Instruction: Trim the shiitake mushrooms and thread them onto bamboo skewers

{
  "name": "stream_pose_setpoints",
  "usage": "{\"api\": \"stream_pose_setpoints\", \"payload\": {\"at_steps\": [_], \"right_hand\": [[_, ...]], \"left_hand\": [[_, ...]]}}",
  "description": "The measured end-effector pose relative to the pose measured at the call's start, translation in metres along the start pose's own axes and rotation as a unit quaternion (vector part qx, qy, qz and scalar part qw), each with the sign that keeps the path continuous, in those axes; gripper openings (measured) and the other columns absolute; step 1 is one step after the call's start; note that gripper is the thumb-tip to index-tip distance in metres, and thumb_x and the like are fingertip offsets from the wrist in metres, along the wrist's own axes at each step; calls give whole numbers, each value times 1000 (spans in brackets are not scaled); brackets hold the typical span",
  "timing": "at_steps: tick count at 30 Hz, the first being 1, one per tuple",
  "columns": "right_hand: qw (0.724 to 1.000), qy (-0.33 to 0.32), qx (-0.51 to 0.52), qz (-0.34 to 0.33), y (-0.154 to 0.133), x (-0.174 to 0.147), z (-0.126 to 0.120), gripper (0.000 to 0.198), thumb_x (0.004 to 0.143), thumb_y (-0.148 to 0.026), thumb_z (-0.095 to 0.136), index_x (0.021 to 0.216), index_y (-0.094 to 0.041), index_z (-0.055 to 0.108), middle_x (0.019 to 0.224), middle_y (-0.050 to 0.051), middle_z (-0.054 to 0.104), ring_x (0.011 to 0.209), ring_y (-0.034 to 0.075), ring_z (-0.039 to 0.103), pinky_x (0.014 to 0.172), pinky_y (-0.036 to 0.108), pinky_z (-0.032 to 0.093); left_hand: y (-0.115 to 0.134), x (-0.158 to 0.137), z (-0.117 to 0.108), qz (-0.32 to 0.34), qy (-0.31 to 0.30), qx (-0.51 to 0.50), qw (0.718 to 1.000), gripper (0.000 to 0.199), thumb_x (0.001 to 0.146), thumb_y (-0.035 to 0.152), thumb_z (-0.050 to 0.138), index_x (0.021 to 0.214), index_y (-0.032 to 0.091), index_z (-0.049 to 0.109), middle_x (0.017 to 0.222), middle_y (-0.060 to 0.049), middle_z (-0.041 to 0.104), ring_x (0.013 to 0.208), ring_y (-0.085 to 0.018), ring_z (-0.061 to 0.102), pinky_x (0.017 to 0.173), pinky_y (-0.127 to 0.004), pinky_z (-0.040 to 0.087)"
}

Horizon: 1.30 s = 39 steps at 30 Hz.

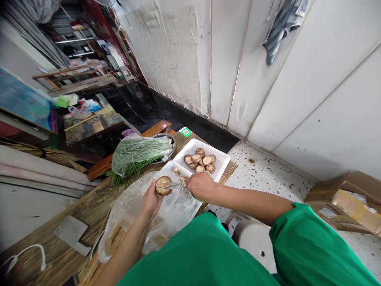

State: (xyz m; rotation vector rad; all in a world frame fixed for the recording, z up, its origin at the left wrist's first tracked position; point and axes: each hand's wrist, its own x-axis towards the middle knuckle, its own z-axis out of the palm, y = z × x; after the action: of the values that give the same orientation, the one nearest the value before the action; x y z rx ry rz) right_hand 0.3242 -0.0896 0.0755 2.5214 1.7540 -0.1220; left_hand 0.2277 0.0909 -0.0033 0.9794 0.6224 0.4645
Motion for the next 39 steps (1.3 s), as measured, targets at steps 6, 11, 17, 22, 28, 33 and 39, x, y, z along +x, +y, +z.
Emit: {"api": "stream_pose_setpoints", "payload": {"at_steps": [6, 11, 17, 22, 28, 33, 39], "right_hand": [[999, -47, -4, -13, -2, 5, 12, 22, 83, -5, 37, 89, -8, 58, 78, 13, 64, 69, 21, 60, 51, 27, 38], [999, 9, -48, -3, 0, 12, 19, 26, 83, -3, 33, 93, -7, 56, 83, 16, 63, 71, 24, 60, 52, 30, 38], [1000, 10, -14, 23, 14, -5, -1, 19, 84, -14, 43, 94, -9, 58, 82, 14, 64, 72, 23, 60, 56, 29, 38], [974, 116, 182, 71, 17, -7, 22, 31, 81, -39, 54, 98, -14, 59, 83, 9, 65, 72, 19, 59, 61, 26, 41], [858, 340, 385, 5, -15, 37, 58, 30, 74, -23, 58, 102, -16, 55, 87, 6, 61, 73, 15, 55, 68, 26, 45], [859, 324, 382, -111, -25, 45, 54, 39, 69, -9, 51, 106, -18, 54, 88, 4, 59, 79, 15, 54, 72, 26, 45], [879, 258, 388, -102, -28, 41, 49, 38, 72, -13, 49, 109, -17, 53, 101, 6, 61, 78, 13, 55, 72, 24, 45]], "left_hand": [[2, -2, 0, -69, -15, 27, 997, 34, 84, 39, 48, 84, 7, 61, 74, -10, 67, 59, -18, 62, 51, -31, 50], [8, 3, -9, -159, -122, 41, 979, 37, 84, 39, 48, 101, 7, 58, 84, -15, 68, 64, -20, 65, 55, -29, 50], [12, 5, -22, -111, -124, -19, 986, 37, 83, 36, 52, 109, 10, 55, 103, -15, 65, 85, -23, 65, 74, -35, 51], [18, 4, -25, -21, -153, -78, 985, 41, 82, 29, 55, 121, 18, 49, 119, -10, 57, 107, -23, 55, 97, -43, 39], [12, -11, -9, -27, -210, -78, 974, 37, 84, 29, 52, 120, 23, 51, 122, -8, 55, 112, -24, 51, 95, -49, 40], [4, -21, -4, -27, -217, -12, 976, 41, 80, 28, 58, 120, 23, 51, 112, -6, 61, 99, -20, 58, 89, -41, 45], [4, -30, -4, -23, -191, -5, 981, 25, 75, 29, 63, 97, 17, 61, 101, -8, 65, 92, -21, 60, 85, -40, 47]]}}
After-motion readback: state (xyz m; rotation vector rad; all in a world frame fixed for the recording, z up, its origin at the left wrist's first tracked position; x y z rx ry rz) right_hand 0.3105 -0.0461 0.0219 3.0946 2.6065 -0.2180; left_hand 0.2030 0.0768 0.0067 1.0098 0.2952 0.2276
